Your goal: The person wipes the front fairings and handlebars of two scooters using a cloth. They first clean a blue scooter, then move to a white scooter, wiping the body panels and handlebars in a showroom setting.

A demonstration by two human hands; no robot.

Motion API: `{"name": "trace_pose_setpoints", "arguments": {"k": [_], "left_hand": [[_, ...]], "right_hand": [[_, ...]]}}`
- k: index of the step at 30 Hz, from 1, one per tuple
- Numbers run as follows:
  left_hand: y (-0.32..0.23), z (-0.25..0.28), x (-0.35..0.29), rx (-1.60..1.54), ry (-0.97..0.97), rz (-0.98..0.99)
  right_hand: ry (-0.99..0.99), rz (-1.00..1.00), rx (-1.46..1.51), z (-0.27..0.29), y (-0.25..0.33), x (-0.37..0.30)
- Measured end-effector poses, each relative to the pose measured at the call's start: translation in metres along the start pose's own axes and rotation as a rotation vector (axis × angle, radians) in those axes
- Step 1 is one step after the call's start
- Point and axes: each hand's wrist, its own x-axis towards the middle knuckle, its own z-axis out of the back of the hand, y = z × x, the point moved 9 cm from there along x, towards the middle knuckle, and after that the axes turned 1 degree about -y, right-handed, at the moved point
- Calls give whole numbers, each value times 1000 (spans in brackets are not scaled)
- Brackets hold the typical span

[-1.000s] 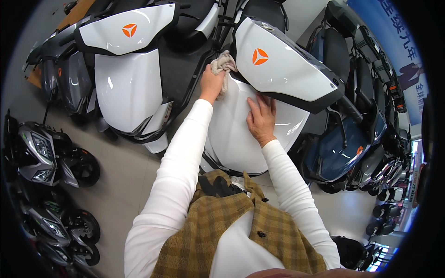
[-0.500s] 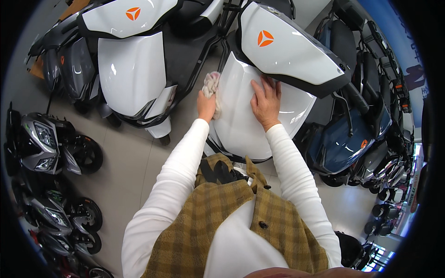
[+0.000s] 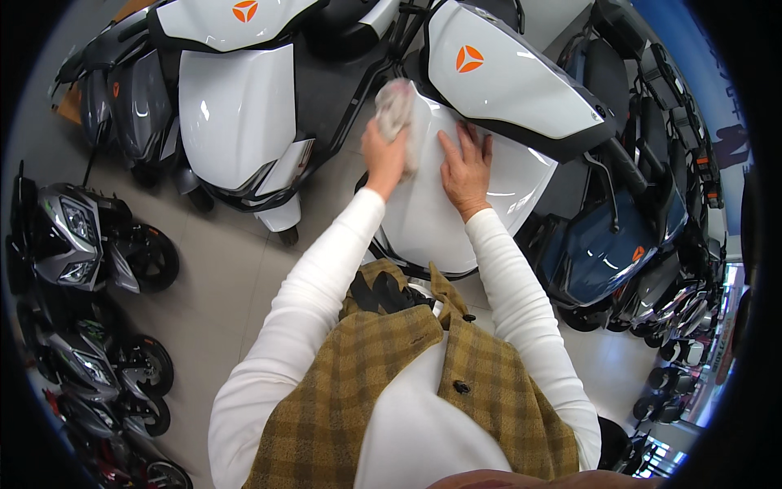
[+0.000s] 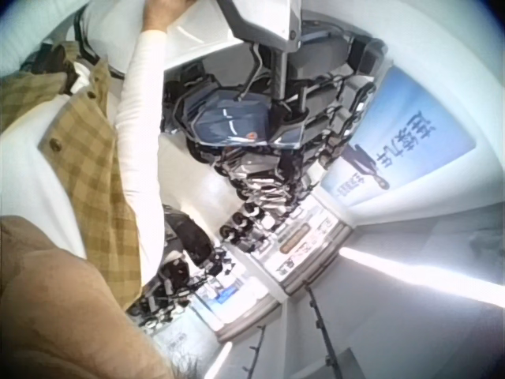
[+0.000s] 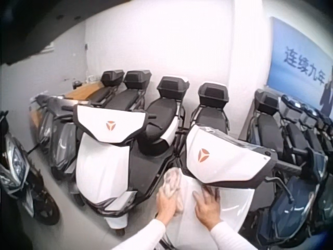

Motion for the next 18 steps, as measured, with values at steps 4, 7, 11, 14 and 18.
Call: {"name": "trace_pose_setpoints", "arguments": {"k": [4, 7, 11, 14, 18], "left_hand": [[-81, -36, 8, 93, -49, -291], [-60, -27, 8, 123, -137, -277], [73, 3, 12, -159, -65, 271], [158, 27, -34, -258, -105, 540], [202, 43, -87, -364, -61, 567]], "right_hand": [[4, -15, 45, -2, -3, 0], [-1, -13, 63, 0, -2, 0], [-6, -18, 66, 2, -1, -1], [7, -13, 14, 1, -1, 0], [3, -11, 8, 2, -1, 2]]}}
